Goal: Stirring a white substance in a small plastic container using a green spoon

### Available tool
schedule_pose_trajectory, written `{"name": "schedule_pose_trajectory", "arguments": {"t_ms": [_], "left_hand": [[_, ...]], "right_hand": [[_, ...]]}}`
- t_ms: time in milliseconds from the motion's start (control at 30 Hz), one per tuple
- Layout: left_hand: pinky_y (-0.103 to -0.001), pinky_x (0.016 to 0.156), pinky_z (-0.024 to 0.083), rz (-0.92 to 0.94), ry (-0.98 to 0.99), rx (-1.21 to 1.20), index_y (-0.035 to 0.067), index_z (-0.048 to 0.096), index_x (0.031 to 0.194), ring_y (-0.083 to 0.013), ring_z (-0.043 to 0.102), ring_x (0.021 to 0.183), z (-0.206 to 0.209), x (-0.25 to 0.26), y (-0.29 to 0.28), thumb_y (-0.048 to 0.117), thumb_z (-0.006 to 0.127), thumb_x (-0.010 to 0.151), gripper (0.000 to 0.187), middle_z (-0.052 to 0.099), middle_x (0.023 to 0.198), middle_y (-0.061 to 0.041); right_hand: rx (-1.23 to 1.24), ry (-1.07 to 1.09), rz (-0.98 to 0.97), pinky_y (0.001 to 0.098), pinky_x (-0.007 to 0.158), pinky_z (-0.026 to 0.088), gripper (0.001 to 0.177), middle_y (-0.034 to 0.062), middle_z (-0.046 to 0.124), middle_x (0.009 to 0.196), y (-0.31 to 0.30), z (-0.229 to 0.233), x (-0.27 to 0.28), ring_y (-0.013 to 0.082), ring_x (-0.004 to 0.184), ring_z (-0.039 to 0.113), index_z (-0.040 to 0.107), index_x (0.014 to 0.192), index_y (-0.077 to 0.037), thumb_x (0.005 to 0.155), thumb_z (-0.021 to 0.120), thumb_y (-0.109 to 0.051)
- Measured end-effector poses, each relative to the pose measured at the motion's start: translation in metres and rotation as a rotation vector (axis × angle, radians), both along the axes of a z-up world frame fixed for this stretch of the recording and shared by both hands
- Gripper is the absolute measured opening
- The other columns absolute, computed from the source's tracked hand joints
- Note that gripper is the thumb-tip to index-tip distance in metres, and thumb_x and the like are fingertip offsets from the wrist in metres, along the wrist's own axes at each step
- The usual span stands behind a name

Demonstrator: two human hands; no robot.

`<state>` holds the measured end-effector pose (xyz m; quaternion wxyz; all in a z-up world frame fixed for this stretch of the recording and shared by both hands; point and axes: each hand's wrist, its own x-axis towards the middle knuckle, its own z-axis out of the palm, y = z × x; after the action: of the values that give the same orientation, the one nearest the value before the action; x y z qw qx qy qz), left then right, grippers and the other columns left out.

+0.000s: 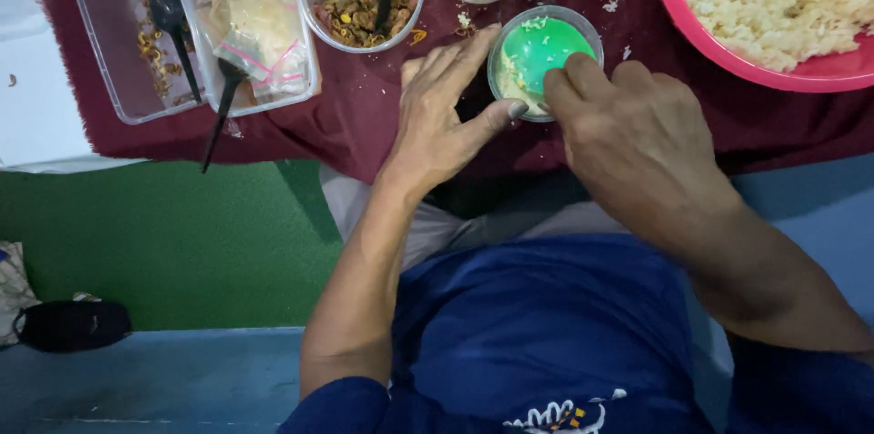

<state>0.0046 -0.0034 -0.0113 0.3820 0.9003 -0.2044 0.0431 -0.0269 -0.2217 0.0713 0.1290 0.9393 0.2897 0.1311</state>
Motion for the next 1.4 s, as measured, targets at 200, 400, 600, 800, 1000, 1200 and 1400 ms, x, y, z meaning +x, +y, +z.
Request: {"name": "schedule_pose_trajectory", "arguments": {"t_ms": [200,400,600,800,1000,1200,1400], "left_hand": [[-0.039,0.108,0.035,0.002,0.023,-0.016,0.018,0.046,0.153,-0.0222,0.060,0.133,0.002,0.000,0.001,0.053,0.067,0.096,0.070,0.063,0.149,-0.005],[-0.038,0.109,0.037,0.014,-0.016,-0.047,0.017,0.051,0.150,-0.0200,0.064,0.133,-0.001,0.000,0.001,0.048,0.073,0.096,0.066,0.062,0.150,-0.002],[-0.038,0.109,0.036,0.018,0.004,-0.087,0.018,0.053,0.148,-0.0201,0.064,0.132,0.002,-0.001,0.002,0.048,0.070,0.097,0.062,0.065,0.147,-0.003],[-0.038,0.110,0.038,0.016,-0.007,-0.134,0.015,0.057,0.144,-0.0197,0.064,0.133,0.001,0.000,0.004,0.044,0.069,0.098,0.055,0.066,0.145,-0.004],[-0.039,0.112,0.037,0.029,0.022,-0.134,0.017,0.054,0.147,-0.0209,0.063,0.135,0.001,-0.002,0.004,0.043,0.072,0.097,0.059,0.064,0.147,-0.005],[-0.040,0.116,0.034,0.014,0.048,-0.098,0.018,0.041,0.155,-0.0217,0.059,0.142,0.006,-0.004,0.004,0.055,0.062,0.099,0.070,0.057,0.155,-0.004],[-0.042,0.117,0.033,-0.006,0.030,-0.147,0.018,0.035,0.160,-0.0206,0.055,0.148,0.003,-0.007,0.005,0.049,0.067,0.102,0.073,0.055,0.159,-0.003]], "right_hand": [[0.023,0.075,0.039,0.0369,0.050,0.046,0.017,-0.0013,0.060,0.091,-0.002,-0.002,0.007,0.0227,0.065,0.062,0.059,0.102,-0.020,0.087,0.069,-0.019],[-0.029,0.056,0.074,0.0324,0.049,0.044,0.018,-0.0046,0.062,0.094,-0.006,-0.001,0.011,0.0190,0.064,0.065,0.060,0.104,-0.023,0.094,0.074,-0.025],[-0.046,0.048,0.107,0.0309,0.052,0.043,0.013,-0.0066,0.059,0.093,-0.009,-0.001,0.016,0.0147,0.070,0.066,0.058,0.101,-0.026,0.096,0.069,-0.027],[-0.023,0.030,0.165,0.0286,0.064,0.048,0.015,-0.0070,0.059,0.101,-0.017,-0.005,0.022,0.0137,0.076,0.062,0.056,0.106,-0.025,0.100,0.070,-0.028],[0.074,-0.075,0.187,0.0270,0.057,0.040,0.021,-0.0142,0.067,0.122,-0.017,-0.011,0.019,0.0135,0.072,0.063,0.063,0.121,-0.027,0.102,0.073,-0.025],[0.541,-0.104,0.245,0.0349,0.087,0.060,0.012,0.0113,0.079,0.123,-0.021,-0.031,0.007,0.0272,0.105,0.077,0.080,0.119,-0.003,0.108,0.083,-0.005],[0.890,-0.029,0.117,0.0475,0.094,0.059,0.017,0.0320,0.072,0.118,-0.027,-0.037,-0.019,0.0452,0.109,0.073,0.071,0.123,0.018,0.110,0.071,0.007]]}}
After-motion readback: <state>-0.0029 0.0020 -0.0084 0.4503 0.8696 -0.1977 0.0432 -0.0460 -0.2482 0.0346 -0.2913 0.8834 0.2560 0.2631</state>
